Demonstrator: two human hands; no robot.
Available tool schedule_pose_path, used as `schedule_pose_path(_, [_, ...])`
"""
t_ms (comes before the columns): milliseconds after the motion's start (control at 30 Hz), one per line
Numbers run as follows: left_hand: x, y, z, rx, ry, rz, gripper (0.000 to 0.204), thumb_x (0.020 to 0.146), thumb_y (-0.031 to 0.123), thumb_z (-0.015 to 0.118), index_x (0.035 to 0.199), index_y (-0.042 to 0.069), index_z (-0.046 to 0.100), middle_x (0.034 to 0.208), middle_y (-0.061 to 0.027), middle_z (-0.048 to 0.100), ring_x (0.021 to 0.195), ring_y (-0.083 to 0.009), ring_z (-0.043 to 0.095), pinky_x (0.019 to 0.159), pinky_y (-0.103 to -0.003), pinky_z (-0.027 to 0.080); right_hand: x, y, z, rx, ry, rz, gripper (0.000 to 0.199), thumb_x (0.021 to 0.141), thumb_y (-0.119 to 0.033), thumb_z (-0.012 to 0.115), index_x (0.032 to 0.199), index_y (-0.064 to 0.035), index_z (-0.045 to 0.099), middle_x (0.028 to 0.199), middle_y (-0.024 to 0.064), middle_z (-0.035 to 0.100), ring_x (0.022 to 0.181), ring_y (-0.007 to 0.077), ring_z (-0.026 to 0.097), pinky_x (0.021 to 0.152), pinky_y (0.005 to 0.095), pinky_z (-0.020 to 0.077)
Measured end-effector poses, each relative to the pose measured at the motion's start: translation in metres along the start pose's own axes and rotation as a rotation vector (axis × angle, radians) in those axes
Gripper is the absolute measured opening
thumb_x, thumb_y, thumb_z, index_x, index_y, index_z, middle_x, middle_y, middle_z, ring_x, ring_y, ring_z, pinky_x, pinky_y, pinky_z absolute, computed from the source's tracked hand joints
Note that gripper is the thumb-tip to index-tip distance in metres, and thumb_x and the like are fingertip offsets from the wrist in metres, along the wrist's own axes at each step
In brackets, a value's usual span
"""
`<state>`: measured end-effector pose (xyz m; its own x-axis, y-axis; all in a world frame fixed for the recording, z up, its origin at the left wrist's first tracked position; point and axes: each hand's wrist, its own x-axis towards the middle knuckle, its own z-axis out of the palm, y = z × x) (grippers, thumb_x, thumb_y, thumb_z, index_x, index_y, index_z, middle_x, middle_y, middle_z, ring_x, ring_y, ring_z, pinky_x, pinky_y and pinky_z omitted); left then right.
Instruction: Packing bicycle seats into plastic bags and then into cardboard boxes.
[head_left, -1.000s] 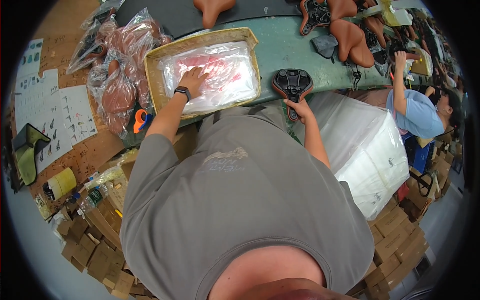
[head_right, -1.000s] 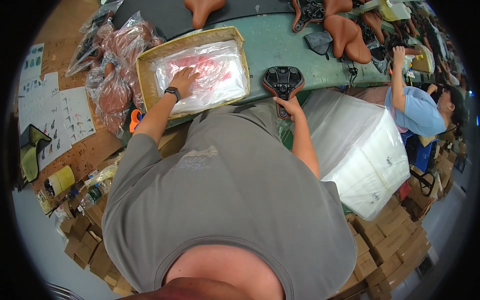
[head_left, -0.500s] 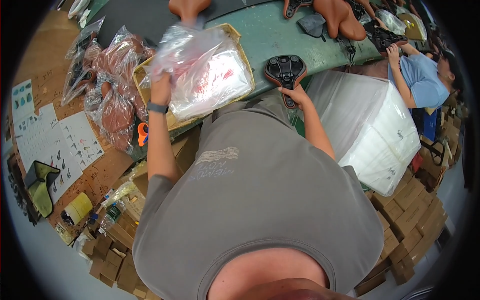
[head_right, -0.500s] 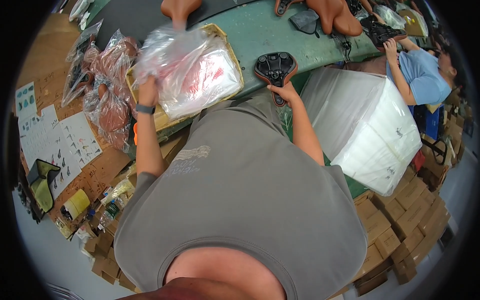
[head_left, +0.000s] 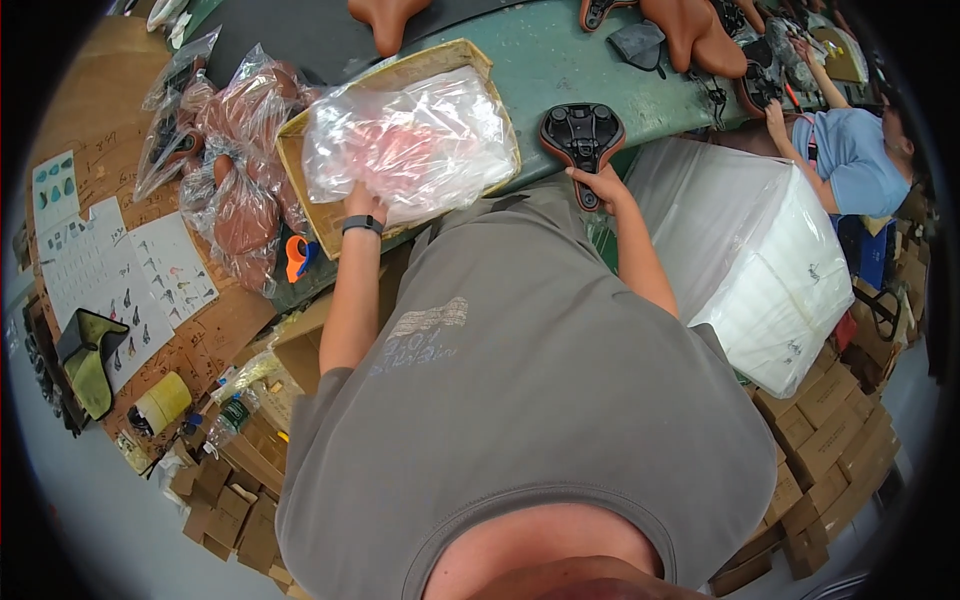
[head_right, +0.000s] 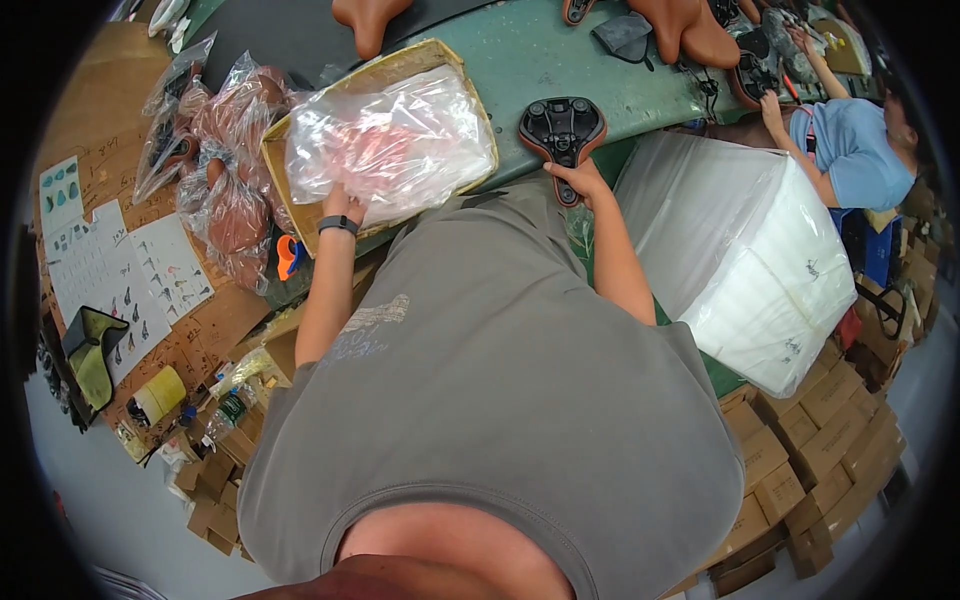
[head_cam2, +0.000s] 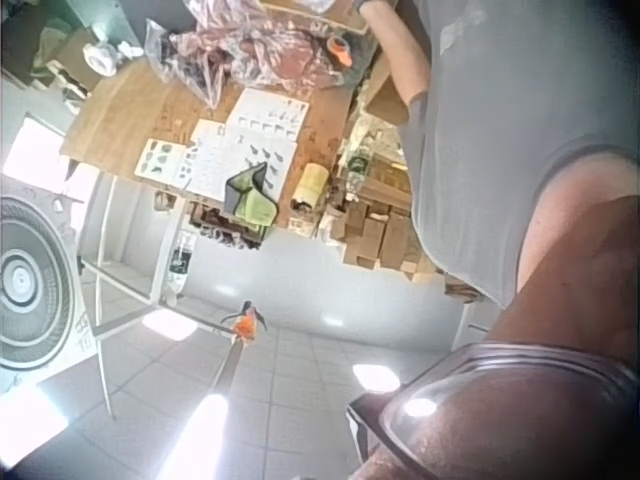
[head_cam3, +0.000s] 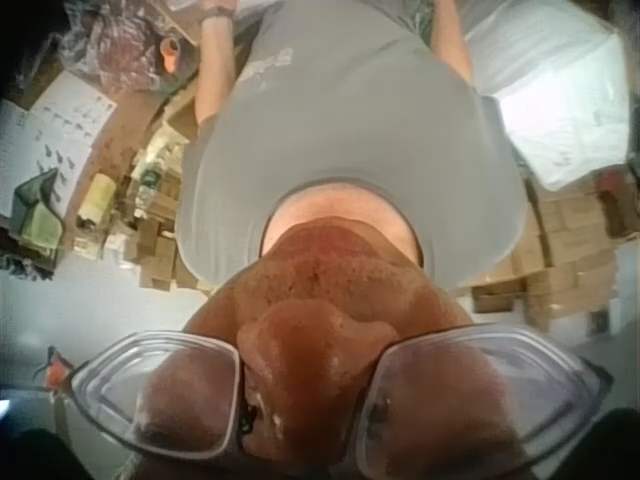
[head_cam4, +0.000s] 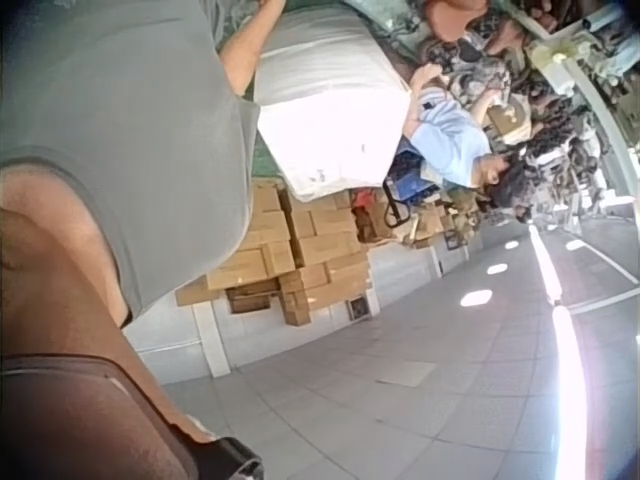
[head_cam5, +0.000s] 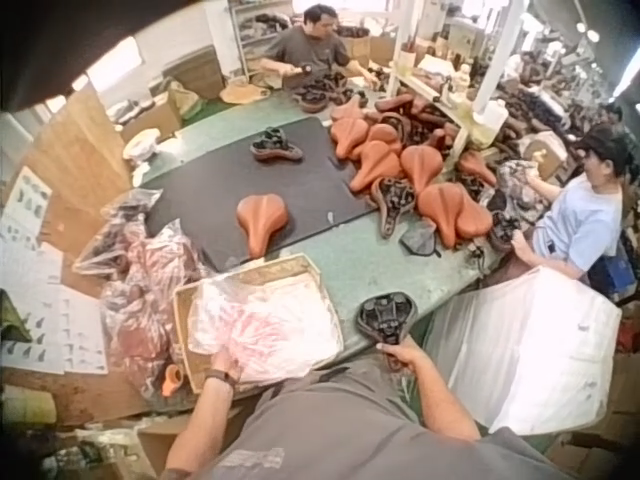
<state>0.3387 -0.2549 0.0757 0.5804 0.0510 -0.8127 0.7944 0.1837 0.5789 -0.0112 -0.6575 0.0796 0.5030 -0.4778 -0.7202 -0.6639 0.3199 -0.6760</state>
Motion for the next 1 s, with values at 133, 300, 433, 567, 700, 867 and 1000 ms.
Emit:
schedule_pose_path(133, [-0.021,-0.013,-0.003,0.892,0.537,0.640,0.091,0.099,0.021,0.076,0.169,-0.006,0.024,0.180,-0.0291,0.019,0.165,-0.0431,0.023,0.133,-0.061,0.026,0.001,-0.004,0.002,0.000,-0.011,0.025,0.062,0.086,-0.031,0.096,0.137,-0.0064,0.070,0.117,0.0038,0.074,0.101,0.0161,0.069,0.088,0.0363,0.0570])
schedule_pose_path(300, [-0.097,-0.009,0.083,1.201,-0.349,1.600,0.046,0.088,0.012,0.081,0.130,0.000,0.068,0.136,-0.0218,0.071,0.126,-0.0496,0.063,0.112,-0.058,0.048,0.005,0.020,0.003,0.034,0.063,0.016,0.062,0.086,-0.032,0.097,0.135,-0.0066,0.070,0.116,0.0032,0.074,0.098,0.0153,0.068,0.086,0.0352,0.0570])
schedule_pose_path(433, [-0.046,-0.062,0.133,1.420,-0.921,0.724,0.047,0.087,0.025,0.088,0.129,0.011,0.072,0.133,-0.0148,0.072,0.127,-0.0411,0.065,0.105,-0.053,0.053,0.008,0.013,0.008,0.041,0.059,0.003,0.055,0.087,-0.031,0.097,0.130,-0.0073,0.072,0.109,0.0011,0.073,0.095,0.0137,0.068,0.082,0.0352,0.0573])
schedule_pose_path(567, [-0.020,-0.098,0.137,1.496,-0.369,1.253,0.056,0.085,0.030,0.092,0.132,0.010,0.071,0.139,-0.0130,0.065,0.131,-0.0375,0.060,0.107,-0.050,0.051,-0.001,0.000,0.003,0.080,-0.026,0.073,0.047,0.090,-0.028,0.094,0.127,-0.0087,0.072,0.106,0.0000,0.073,0.091,0.0121,0.067,0.079,0.0338,0.0567])
schedule_pose_path(700, [-0.022,-0.114,0.156,1.358,-0.313,1.244,0.054,0.084,0.032,0.092,0.130,0.010,0.073,0.131,-0.0136,0.067,0.125,-0.0370,0.062,0.105,-0.049,0.051,-0.002,0.012,-0.003,0.087,0.060,0.005,0.043,0.093,-0.030,0.093,0.124,-0.0088,0.071,0.099,0.0018,0.073,0.082,0.0133,0.069,0.068,0.0325,0.0570])
schedule_pose_path(867, [0.010,-0.116,0.139,1.294,-0.352,0.933,0.024,0.092,0.036,0.084,0.095,0.012,0.085,0.109,-0.0151,0.075,0.107,-0.0366,0.068,0.094,-0.050,0.055,-0.020,-0.026,0.016,0.229,-0.072,0.185,0.047,0.094,-0.036,0.091,0.123,-0.0067,0.068,0.096,0.0119,0.075,0.076,0.0218,0.075,0.064,0.0362,0.0628])
schedule_pose_path(1000, [-0.024,-0.086,0.139,1.255,-0.399,1.109,0.022,0.098,0.029,0.079,0.104,0.011,0.088,0.103,-0.0139,0.080,0.099,-0.0364,0.073,0.086,-0.046,0.059,-0.042,-0.034,-0.003,0.400,-0.070,0.252,0.051,0.098,-0.038,0.087,0.128,-0.0043,0.064,0.095,0.0142,0.075,0.074,0.0231,0.074,0.063,0.0357,0.0621])
